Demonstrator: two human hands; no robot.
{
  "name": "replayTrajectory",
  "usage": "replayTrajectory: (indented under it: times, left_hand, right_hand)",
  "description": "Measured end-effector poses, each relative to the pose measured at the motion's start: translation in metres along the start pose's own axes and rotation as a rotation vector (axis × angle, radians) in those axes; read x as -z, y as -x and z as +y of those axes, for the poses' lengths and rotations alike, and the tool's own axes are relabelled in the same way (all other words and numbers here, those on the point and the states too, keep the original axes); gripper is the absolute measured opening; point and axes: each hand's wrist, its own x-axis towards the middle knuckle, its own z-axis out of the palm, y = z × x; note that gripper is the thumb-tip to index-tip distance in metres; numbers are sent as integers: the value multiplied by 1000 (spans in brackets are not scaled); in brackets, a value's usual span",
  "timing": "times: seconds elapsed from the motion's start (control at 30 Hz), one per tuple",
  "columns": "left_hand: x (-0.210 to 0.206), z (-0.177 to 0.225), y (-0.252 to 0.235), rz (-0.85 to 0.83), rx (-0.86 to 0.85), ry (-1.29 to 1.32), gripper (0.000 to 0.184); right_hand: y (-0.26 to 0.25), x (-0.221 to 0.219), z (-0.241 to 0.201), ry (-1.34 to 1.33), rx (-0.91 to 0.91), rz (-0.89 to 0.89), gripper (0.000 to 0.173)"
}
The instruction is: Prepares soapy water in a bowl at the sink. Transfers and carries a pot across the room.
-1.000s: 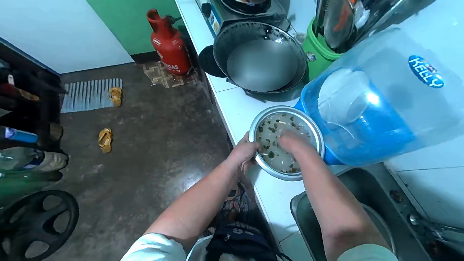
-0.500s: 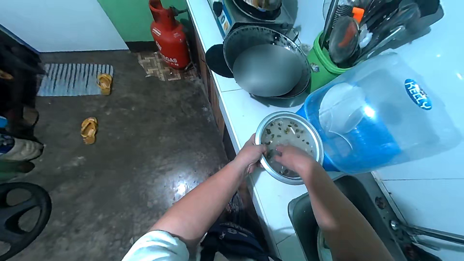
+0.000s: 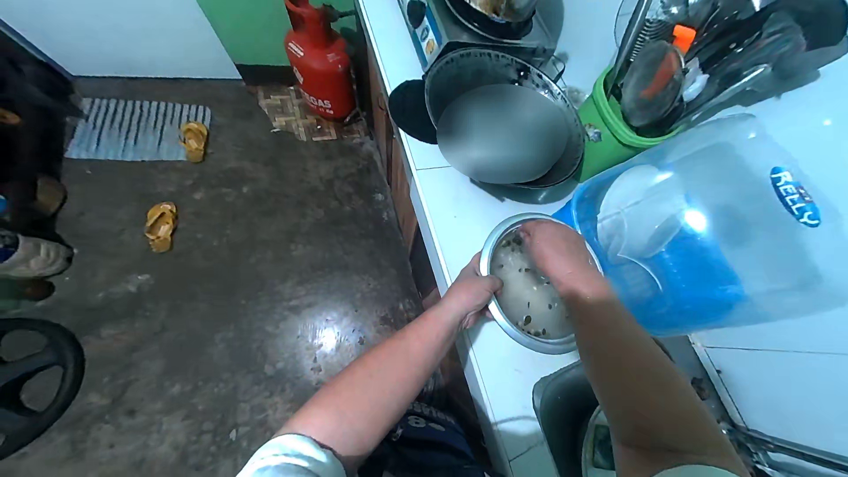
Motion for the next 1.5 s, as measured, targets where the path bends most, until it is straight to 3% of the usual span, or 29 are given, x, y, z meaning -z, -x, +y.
replayTrajectory:
  times: [0.23,0.37,0.47,0.7,0.97,1.23,1.5]
  left_hand:
    - [1,-1,-1,-18,-4,-10,71]
    - [0,1,0,-8,-8,-12,69]
    - [0,-1,0,1,-4,-8,71]
    - [-1,-1,2,4,-19,11,70]
    - [-4,-2,5,40,-55,-15,73]
    - [-6,-3,10,72,-55,-36,69]
    - [-7,-4,6,77,-56,27,65]
  right_hand:
    - [6,-20,-9,101,366,-85,21]
    - [-1,-27,1,149,477,35,17]
    - [-14,-24,16,152,408,-40,26]
    - [-6,-6,64,76,50,-236,32]
    - [53,-19,52,94,-238,-532,35]
    - [86,-12,17,72,-122,-698,32]
    - [74,-22,4,-295,111,-653,37]
